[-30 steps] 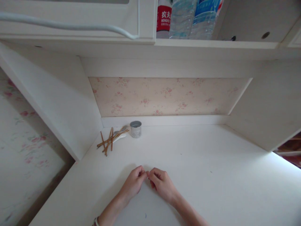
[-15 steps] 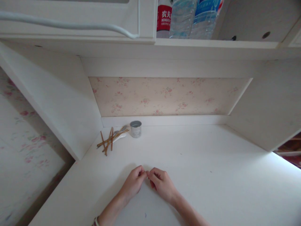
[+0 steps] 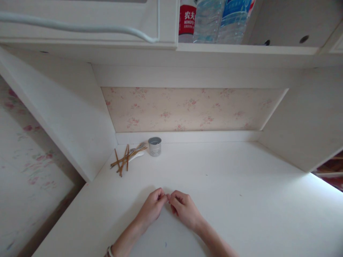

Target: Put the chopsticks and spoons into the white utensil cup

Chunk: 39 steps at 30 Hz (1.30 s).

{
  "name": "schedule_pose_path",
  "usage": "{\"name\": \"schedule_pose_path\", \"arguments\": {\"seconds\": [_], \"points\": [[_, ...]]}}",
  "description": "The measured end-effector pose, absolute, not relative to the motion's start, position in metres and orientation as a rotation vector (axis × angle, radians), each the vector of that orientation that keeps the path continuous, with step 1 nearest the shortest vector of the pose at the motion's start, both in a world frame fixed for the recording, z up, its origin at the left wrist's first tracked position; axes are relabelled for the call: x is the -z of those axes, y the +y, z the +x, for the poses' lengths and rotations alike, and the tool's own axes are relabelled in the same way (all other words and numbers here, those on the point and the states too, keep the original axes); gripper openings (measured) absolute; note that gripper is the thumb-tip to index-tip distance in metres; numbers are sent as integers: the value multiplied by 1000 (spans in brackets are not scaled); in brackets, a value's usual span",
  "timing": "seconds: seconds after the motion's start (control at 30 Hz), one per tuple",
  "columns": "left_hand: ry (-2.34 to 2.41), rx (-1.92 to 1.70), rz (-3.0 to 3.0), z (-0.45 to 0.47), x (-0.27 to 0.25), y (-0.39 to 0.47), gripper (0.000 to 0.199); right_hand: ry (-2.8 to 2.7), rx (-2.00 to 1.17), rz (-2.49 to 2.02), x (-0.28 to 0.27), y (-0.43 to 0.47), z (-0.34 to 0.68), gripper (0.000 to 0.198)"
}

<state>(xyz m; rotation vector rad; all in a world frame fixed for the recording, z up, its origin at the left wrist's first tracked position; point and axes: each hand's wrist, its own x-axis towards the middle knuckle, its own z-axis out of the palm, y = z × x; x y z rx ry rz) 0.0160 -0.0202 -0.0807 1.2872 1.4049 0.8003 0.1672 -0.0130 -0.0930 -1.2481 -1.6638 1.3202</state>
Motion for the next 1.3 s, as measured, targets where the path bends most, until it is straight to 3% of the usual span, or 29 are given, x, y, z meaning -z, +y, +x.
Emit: {"name": "schedule_pose_path", "arguments": {"seconds": [1.3], "points": [[1409, -802, 1299, 16, 81, -21, 25, -1720, -1305, -1262, 87, -14, 168, 36]]}}
